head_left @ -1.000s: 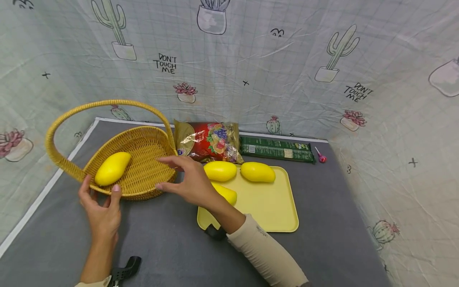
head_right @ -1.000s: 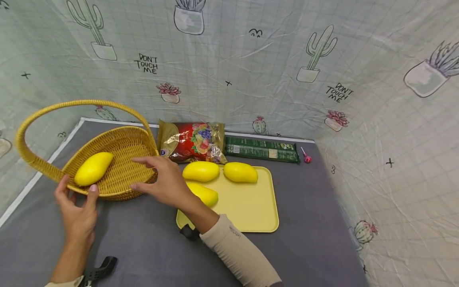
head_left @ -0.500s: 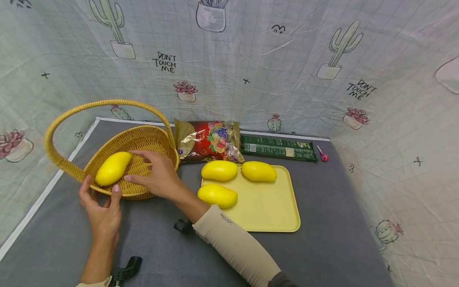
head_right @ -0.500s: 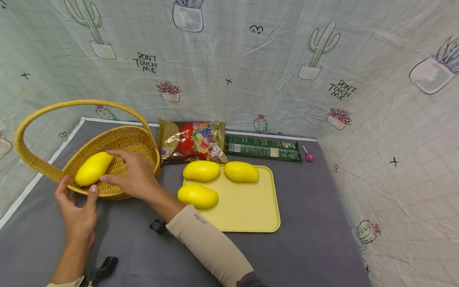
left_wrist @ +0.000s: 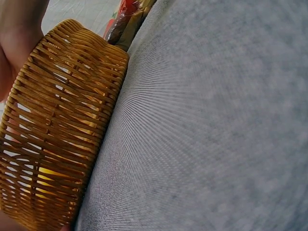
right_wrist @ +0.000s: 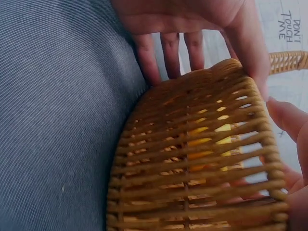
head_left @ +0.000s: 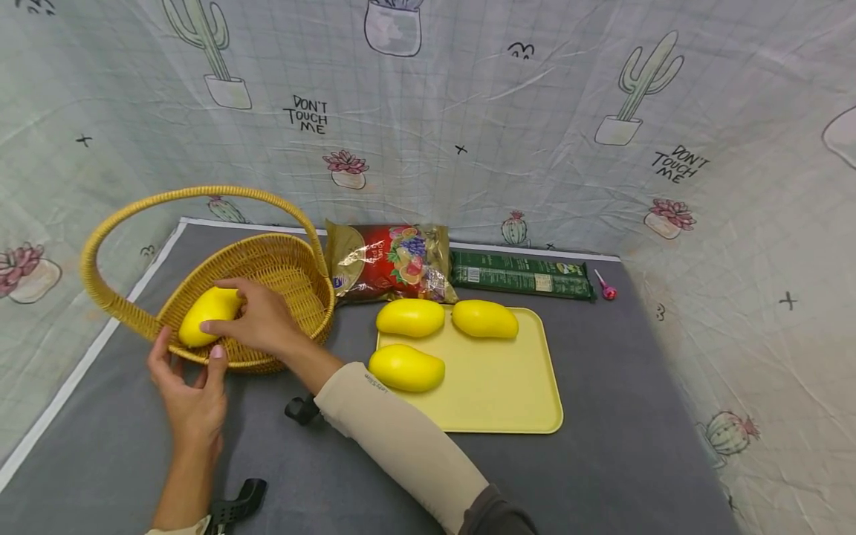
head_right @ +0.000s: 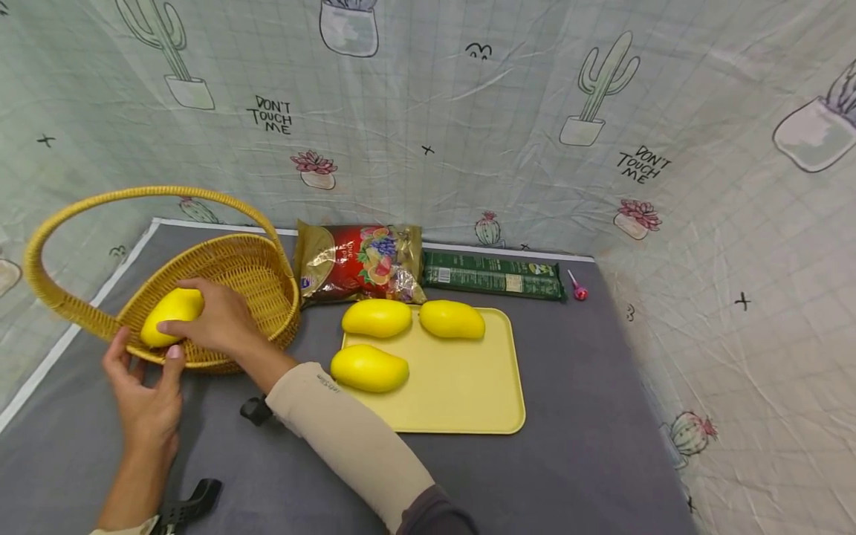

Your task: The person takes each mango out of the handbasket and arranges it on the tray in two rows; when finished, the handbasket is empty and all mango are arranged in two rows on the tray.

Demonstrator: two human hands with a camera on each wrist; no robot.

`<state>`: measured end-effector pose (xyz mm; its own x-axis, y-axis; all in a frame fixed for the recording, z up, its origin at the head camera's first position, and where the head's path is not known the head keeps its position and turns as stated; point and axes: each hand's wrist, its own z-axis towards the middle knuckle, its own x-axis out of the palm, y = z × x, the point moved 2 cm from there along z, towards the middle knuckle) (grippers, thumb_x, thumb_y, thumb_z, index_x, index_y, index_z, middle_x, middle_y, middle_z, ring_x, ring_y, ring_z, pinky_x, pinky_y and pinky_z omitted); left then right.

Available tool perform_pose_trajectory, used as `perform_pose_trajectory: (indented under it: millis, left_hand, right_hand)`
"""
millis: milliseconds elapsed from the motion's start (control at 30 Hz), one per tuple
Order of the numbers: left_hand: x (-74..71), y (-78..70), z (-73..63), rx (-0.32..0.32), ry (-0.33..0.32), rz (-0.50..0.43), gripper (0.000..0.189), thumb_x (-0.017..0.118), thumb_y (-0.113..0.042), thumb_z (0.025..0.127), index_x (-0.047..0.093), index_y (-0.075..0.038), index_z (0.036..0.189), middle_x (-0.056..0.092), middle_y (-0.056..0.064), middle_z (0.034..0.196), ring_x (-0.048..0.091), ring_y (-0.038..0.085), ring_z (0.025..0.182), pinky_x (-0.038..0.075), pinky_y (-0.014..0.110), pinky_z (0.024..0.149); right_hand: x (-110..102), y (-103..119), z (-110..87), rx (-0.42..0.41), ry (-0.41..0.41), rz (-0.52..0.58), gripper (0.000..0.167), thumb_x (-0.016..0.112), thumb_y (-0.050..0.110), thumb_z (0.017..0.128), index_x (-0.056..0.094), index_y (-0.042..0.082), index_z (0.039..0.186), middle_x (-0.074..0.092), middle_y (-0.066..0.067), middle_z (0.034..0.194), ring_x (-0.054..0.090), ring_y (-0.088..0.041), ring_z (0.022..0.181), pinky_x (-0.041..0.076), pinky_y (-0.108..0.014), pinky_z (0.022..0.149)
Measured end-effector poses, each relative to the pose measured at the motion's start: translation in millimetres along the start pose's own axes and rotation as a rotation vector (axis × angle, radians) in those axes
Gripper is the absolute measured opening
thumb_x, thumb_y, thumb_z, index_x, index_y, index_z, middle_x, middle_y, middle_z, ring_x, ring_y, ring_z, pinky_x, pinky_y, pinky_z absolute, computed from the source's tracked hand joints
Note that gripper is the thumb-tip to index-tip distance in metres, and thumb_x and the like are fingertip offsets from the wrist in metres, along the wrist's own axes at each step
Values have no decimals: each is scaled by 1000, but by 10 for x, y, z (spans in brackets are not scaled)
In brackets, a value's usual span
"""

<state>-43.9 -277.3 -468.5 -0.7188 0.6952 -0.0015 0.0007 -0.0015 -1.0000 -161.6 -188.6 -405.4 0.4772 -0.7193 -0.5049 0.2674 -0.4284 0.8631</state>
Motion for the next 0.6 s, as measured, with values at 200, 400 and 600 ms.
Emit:
perform_pose_trajectory:
  millis: [200, 400, 600]
  left_hand:
    - [-10, -7, -1, -3, -9, -2, 80, 71, -18, 102, 25, -34, 165, 11, -2, 175, 12, 23, 161, 17, 51, 132]
    - [-18, -12, 3, 4, -17, 13, 79, 71, -19, 102, 26, -35, 165, 13, -1, 175, 15, 25, 159, 21, 50, 130]
    - [1, 12, -6, 1, -9, 38, 79, 70, -21, 103, 24, -36, 165, 12, -2, 175, 13, 25, 162, 18, 54, 131]
  right_hand:
    - [135, 22, 122, 45, 19, -57, 67, 89, 40, 87, 60, 40, 148, 67, 17, 139, 63, 0, 111, 47, -15, 84]
    - [184, 24, 193, 88, 21, -86, 68, 90, 41, 86, 60, 41, 147, 65, 20, 139, 60, 1, 103, 45, -17, 79]
    - [212, -4, 233, 137, 32, -145, 69, 91, 43, 84, 60, 42, 146, 66, 22, 136, 59, 0, 101, 45, -18, 79]
